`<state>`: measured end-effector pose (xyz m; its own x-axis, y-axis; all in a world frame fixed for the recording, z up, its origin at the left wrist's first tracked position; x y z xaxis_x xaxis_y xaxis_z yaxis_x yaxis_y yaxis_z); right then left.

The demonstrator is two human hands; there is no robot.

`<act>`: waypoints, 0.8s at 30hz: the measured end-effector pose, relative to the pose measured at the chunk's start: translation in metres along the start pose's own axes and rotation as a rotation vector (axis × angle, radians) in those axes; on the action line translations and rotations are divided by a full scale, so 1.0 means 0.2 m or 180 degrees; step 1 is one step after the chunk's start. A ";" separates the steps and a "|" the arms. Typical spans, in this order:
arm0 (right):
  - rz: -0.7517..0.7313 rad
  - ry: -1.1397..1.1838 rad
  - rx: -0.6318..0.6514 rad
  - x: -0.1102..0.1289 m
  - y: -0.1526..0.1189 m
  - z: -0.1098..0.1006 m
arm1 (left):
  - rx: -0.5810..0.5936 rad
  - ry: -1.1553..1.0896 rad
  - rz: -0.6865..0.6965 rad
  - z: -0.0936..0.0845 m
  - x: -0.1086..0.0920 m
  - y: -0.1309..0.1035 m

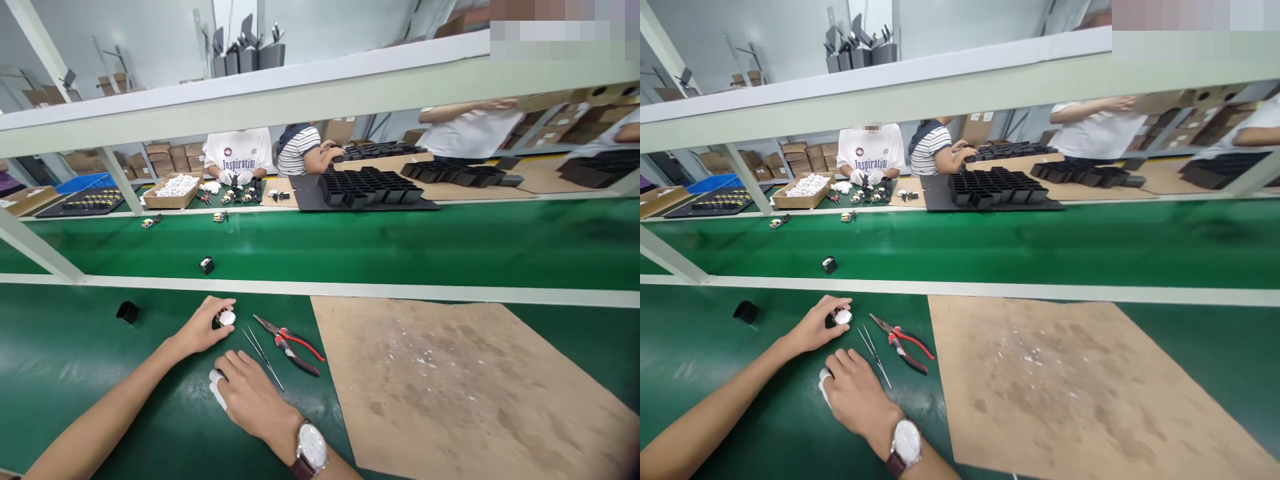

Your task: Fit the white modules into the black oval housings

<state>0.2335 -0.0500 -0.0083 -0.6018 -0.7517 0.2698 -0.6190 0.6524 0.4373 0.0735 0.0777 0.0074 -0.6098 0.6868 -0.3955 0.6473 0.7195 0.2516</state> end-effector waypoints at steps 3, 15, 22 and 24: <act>0.0040 0.0030 -0.0397 -0.03 -0.01 -0.03 | 0.0136 0.0048 0.0127 -0.03 -0.05 -0.07; 0.0806 -0.0412 -0.0524 -0.09 0.06 -0.06 | -0.0908 0.1688 -0.1174 -0.60 0.61 -0.54; 0.0571 -0.0189 -0.0159 -0.11 0.05 -0.01 | -0.0451 0.1124 -0.0791 -0.37 0.41 -0.50; 0.0635 -0.0186 -0.0092 -0.10 0.04 0.00 | -0.0284 0.0797 -0.0407 -0.29 0.23 -0.43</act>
Point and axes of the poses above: each hand's wrist, its own y-axis towards the middle knuckle, its own z-axis out of the palm, x = y × z, the point moved 1 cm from there along y, towards the middle knuckle, and after that the axes turned 13 degrees about y, right-handed, at the moved point
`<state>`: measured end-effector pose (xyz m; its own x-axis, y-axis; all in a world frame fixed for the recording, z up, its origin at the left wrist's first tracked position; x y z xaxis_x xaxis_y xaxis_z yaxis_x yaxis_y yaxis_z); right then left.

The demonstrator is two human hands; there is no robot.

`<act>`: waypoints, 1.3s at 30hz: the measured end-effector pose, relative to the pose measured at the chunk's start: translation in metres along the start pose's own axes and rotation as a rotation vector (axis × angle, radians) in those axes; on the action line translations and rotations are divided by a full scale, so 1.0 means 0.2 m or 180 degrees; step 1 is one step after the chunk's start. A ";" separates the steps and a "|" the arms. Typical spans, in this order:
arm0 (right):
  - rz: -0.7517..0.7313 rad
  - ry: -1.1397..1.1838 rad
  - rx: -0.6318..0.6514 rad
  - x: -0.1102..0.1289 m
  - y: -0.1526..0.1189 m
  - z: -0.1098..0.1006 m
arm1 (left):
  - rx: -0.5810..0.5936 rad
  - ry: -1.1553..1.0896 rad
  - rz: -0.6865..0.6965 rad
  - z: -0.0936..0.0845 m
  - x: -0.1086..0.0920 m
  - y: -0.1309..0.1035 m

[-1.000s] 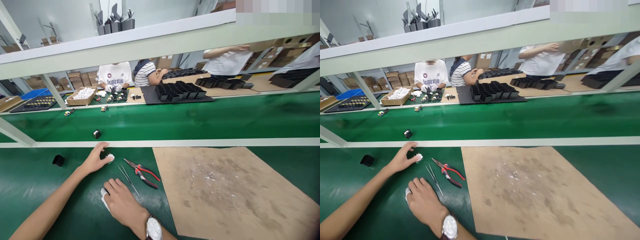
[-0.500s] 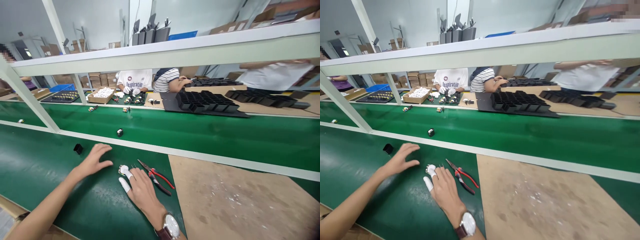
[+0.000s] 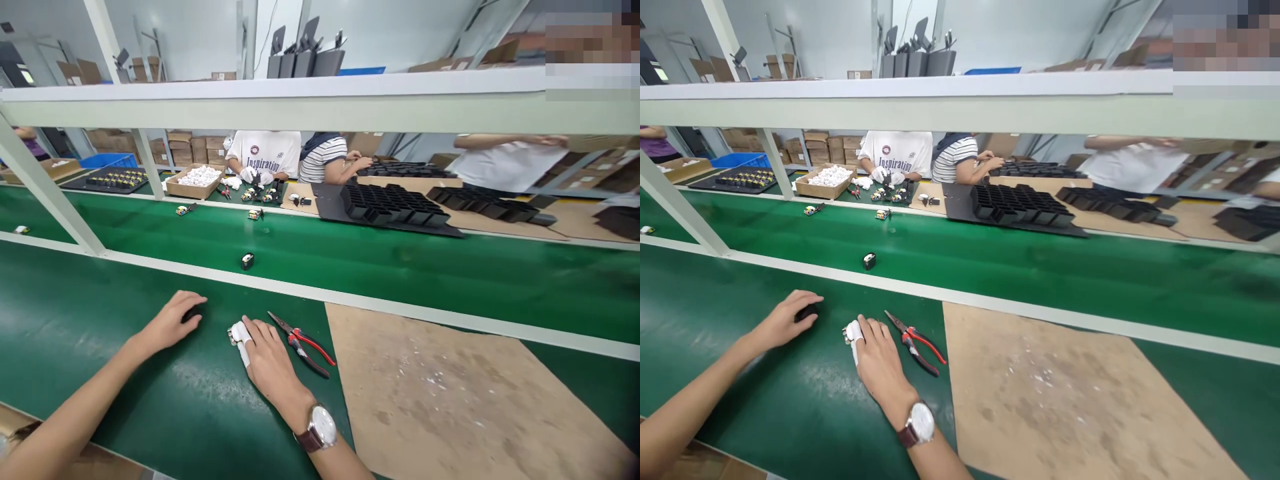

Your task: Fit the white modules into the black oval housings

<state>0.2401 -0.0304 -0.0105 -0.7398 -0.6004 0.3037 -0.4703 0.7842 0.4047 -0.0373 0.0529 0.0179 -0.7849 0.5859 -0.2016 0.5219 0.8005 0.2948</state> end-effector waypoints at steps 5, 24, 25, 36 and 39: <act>0.0158 0.0145 0.0177 0.01 -0.02 0.00 | 0.0245 -0.0303 0.0678 0.05 -0.31 0.09; 0.0580 -0.0098 -0.0065 -0.12 -0.06 -0.13 | 0.0108 -0.0081 0.0591 0.16 -0.27 0.04; 0.0604 -0.0242 -0.0032 -0.14 -0.07 -0.14 | 0.0098 0.0004 0.0566 0.15 -0.27 0.03; 0.0396 -0.0217 0.0166 -0.15 -0.06 -0.16 | -0.0298 -0.0799 0.0195 0.11 -0.26 0.01; 0.0292 0.0040 0.0094 -0.07 -0.02 -0.13 | -0.0158 -0.0805 0.0183 0.12 -0.27 0.00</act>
Point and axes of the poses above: each hand's wrist, its own y-axis towards the middle knuckle, its own z-axis out of the palm, x = y × z, the point moved 1 cm from there along y, towards the middle knuckle, and after that the axes turned 13 degrees about y, right-handed, at the moved point
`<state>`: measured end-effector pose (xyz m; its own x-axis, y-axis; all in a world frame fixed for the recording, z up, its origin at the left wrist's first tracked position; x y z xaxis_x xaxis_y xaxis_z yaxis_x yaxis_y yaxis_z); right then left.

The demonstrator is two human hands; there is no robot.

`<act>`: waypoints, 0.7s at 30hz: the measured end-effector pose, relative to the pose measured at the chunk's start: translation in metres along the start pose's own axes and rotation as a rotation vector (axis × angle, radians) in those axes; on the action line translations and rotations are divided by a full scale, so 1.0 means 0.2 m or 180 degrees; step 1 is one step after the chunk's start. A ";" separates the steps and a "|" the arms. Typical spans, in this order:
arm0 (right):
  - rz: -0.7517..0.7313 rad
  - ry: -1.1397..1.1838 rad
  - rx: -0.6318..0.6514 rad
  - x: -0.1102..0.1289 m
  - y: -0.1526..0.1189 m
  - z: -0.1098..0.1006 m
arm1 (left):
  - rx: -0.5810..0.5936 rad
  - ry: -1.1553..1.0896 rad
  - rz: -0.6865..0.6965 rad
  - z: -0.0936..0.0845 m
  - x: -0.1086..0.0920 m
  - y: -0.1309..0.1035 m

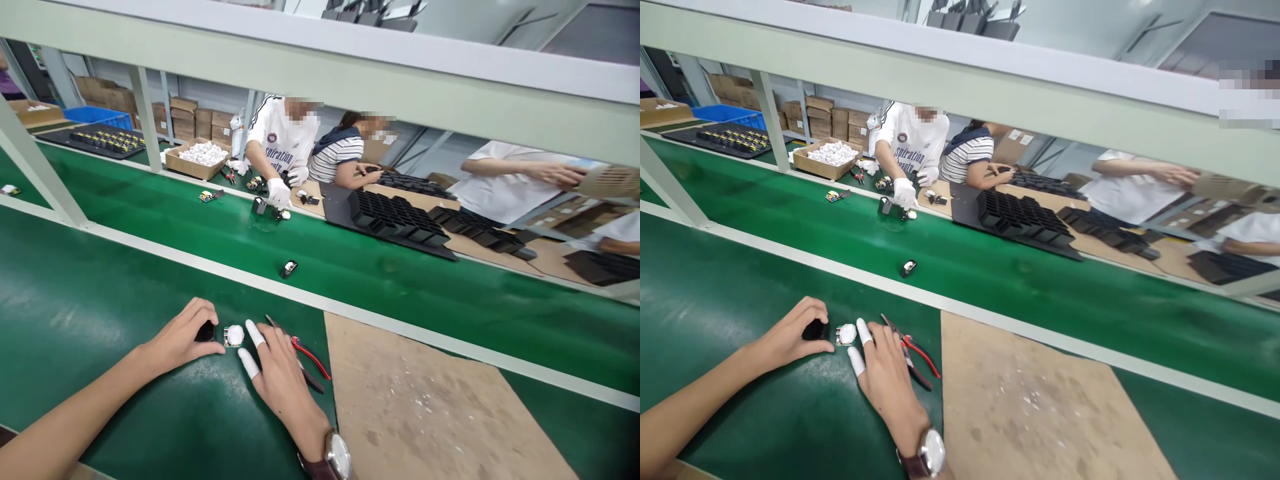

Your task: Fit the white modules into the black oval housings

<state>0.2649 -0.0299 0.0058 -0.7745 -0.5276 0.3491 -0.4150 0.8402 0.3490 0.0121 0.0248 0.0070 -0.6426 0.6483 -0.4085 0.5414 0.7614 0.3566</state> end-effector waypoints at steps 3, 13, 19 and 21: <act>0.0000 0.0072 0.0115 0.05 0.02 0.05 | 0.0174 0.0103 0.0003 0.01 -0.01 -0.01; -0.0059 -0.0074 0.0219 0.07 0.02 0.13 | 0.0443 -0.0202 -0.0283 0.08 -0.03 0.00; -0.0049 -0.0281 0.0257 0.10 0.01 0.16 | 0.0520 -0.0233 -0.0310 0.09 -0.03 0.01; -0.0012 -0.0234 0.0276 0.11 0.00 0.17 | 0.0536 -0.0219 -0.0299 0.09 -0.03 0.01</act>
Point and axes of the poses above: each hand's wrist, its own y-axis towards the middle knuckle, its own z-axis out of the palm, x = y × z, the point moved 1 cm from there along y, towards the middle knuckle, and after that the axes turned 13 degrees about y, right-handed, at the moved point
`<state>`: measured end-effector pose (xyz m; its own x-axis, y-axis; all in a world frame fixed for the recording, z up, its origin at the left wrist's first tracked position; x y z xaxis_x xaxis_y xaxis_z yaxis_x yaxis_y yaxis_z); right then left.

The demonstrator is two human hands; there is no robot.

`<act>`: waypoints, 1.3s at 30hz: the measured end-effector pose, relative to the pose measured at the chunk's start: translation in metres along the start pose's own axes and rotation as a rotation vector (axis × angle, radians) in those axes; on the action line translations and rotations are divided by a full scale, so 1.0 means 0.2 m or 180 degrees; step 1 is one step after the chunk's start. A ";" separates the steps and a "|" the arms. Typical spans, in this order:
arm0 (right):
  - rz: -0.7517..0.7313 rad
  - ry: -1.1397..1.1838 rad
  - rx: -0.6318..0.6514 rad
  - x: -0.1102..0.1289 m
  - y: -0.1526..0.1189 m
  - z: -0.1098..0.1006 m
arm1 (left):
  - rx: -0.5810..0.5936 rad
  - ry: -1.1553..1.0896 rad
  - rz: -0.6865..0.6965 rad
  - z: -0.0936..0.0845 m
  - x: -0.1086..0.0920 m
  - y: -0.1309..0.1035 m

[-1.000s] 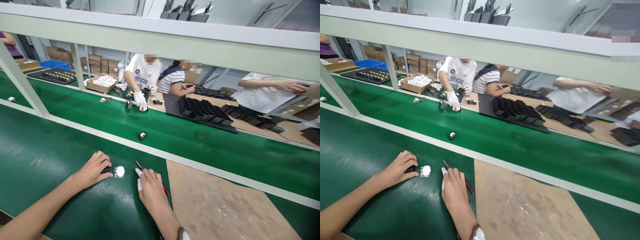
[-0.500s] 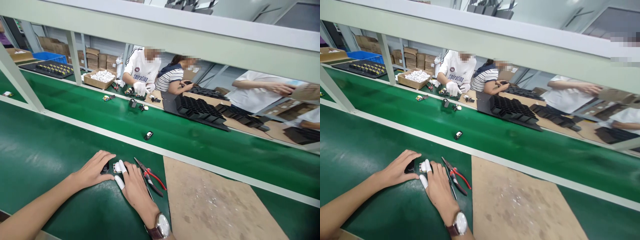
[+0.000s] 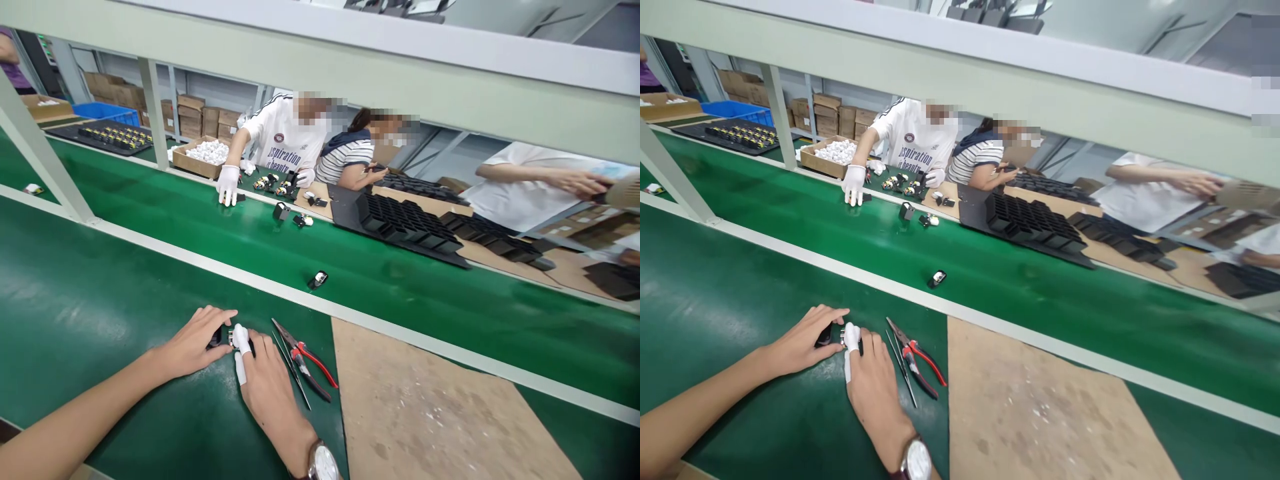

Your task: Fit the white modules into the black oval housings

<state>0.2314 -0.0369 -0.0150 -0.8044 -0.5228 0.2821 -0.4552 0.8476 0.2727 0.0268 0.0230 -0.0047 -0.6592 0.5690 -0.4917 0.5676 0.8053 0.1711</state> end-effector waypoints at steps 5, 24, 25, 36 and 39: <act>0.0104 0.0292 -0.0167 0.01 0.01 -0.02 | -0.0046 -0.0002 0.0033 0.00 0.00 0.00; 0.0159 0.1215 -0.0710 -0.08 0.01 -0.04 | 0.0250 -0.0237 -0.0111 -0.11 0.06 -0.03; 0.0148 0.1213 -0.0740 -0.08 0.01 -0.05 | 0.0270 -0.0221 -0.0151 -0.13 0.07 -0.03; -0.0134 0.1822 -0.1375 0.01 0.00 -0.17 | 0.0034 -0.0310 0.0111 -0.06 0.00 -0.03; -0.0285 0.1767 -0.1436 0.03 -0.01 -0.17 | -0.0135 -0.0306 0.0360 -0.05 -0.02 -0.03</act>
<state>0.2418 -0.0450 0.0178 -0.4040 -0.6593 0.6341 -0.2120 0.7418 0.6362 0.0209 0.0166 0.0046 -0.5409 0.6395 -0.5463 0.6129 0.7445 0.2648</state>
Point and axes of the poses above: each hand's wrist, its own y-axis towards the middle knuckle, its own z-axis out of the palm, x = y × z, the point moved 1 cm from there along y, towards the middle knuckle, and after that the axes turned 13 degrees about y, right-handed, at the moved point
